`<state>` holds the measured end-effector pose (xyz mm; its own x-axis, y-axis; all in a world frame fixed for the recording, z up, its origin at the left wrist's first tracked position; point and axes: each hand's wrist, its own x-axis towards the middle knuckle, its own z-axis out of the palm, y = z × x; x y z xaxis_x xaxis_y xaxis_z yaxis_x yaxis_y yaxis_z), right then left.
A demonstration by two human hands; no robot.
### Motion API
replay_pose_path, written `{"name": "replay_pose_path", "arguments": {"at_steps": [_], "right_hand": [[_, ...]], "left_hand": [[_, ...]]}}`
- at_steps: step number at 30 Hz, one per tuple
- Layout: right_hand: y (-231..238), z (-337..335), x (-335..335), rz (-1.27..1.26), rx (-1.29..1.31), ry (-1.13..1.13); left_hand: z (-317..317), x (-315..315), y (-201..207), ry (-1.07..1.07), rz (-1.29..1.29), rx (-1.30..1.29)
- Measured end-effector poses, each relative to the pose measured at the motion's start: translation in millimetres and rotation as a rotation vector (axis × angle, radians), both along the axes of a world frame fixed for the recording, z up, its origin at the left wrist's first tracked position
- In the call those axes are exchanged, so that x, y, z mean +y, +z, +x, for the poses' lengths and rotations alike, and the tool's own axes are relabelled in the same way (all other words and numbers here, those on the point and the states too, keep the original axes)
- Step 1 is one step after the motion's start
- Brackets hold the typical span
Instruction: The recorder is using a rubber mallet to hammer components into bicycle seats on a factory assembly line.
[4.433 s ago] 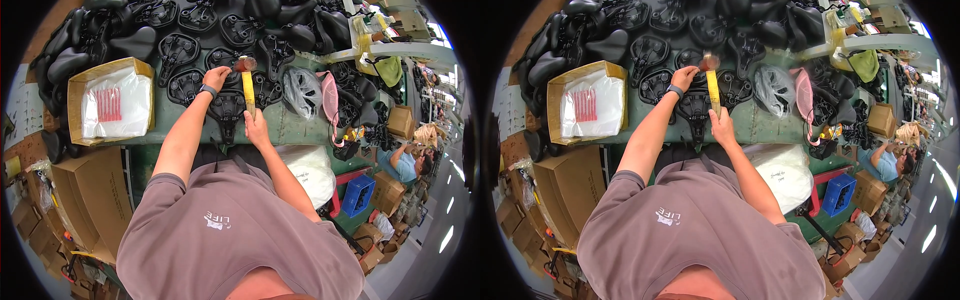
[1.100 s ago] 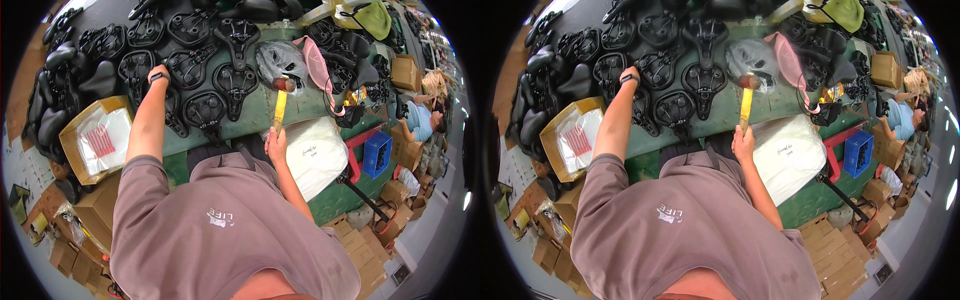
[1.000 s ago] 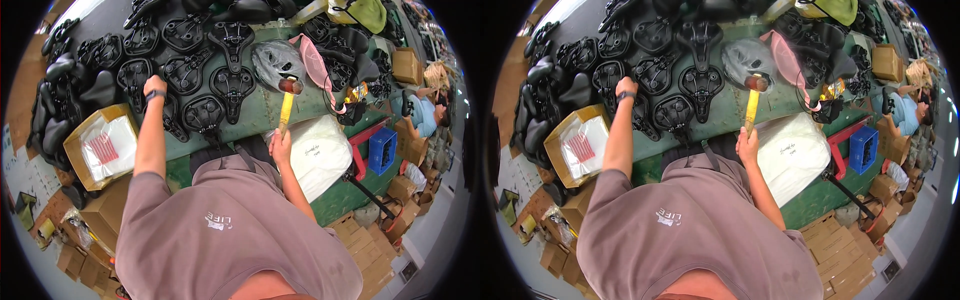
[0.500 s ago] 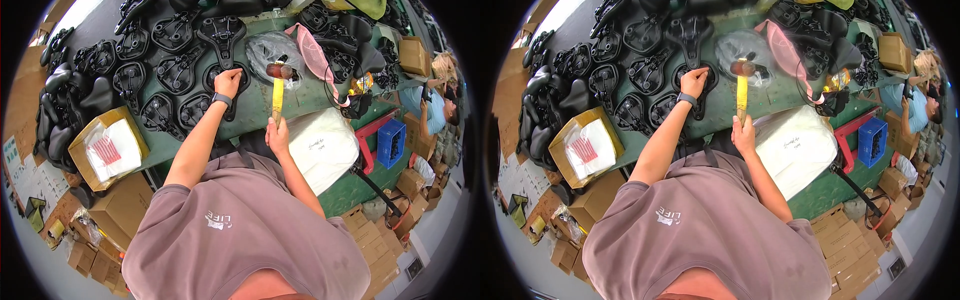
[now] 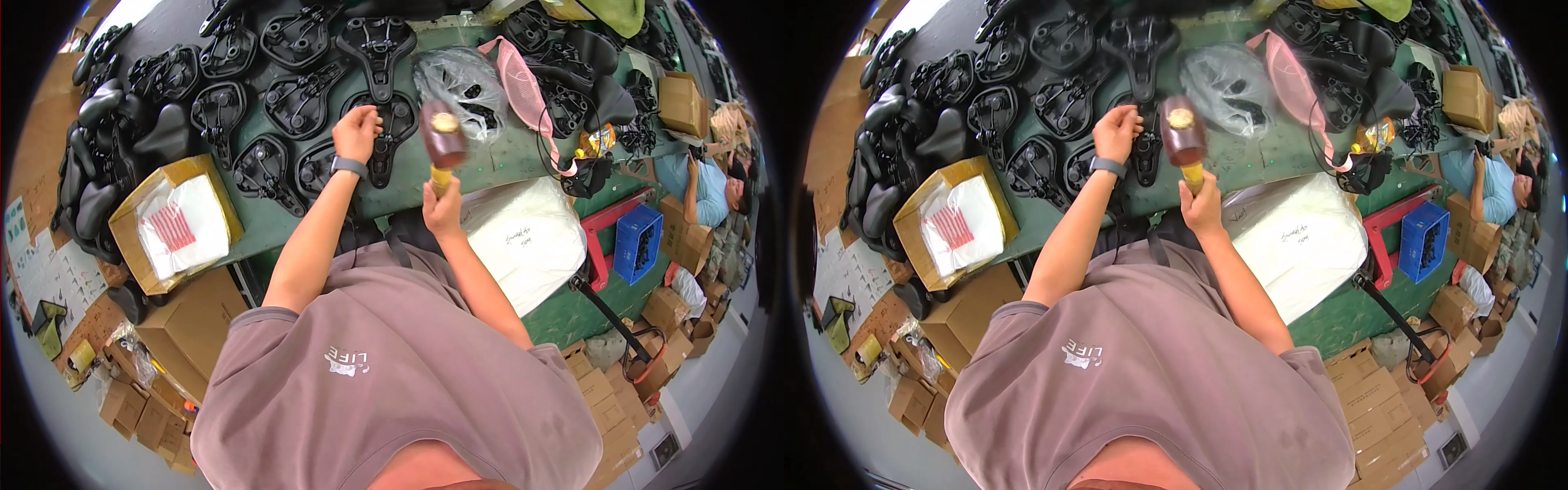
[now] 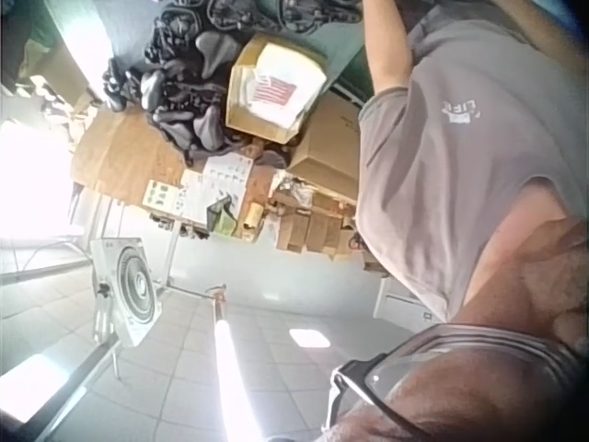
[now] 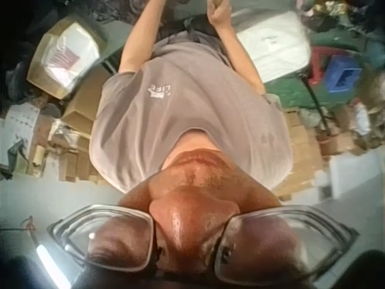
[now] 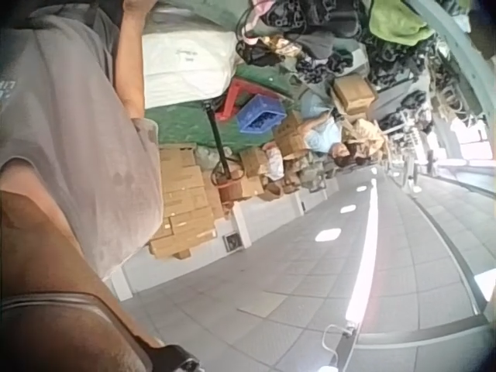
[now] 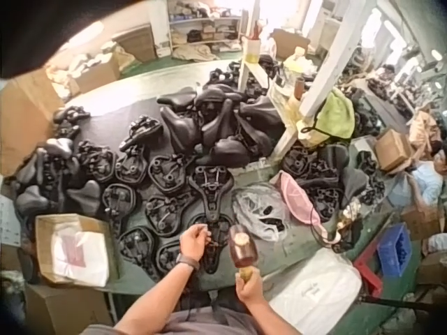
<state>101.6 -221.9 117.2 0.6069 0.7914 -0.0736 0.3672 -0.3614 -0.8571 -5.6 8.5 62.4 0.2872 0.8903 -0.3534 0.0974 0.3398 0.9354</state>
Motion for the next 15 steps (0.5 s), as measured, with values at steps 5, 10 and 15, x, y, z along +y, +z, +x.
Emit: {"name": "replay_pose_path", "arguments": {"at_steps": [5,10,15], "right_hand": [[-21.5,-15.9,-3.5,-0.407,0.022,0.017],[-68.7,-53.4,-65.2,-0.282,0.09,-0.199],[-112.3,-84.1,-40.9,-0.265,-0.372,-0.121]], "left_hand": [[-118.7,-43.4,26.8,0.259,0.154,0.063],[-237.4,-73.4,6.7,0.494,0.292,0.709],[-251.8,-43.9,-33.7,0.492,0.301,0.784]]}}
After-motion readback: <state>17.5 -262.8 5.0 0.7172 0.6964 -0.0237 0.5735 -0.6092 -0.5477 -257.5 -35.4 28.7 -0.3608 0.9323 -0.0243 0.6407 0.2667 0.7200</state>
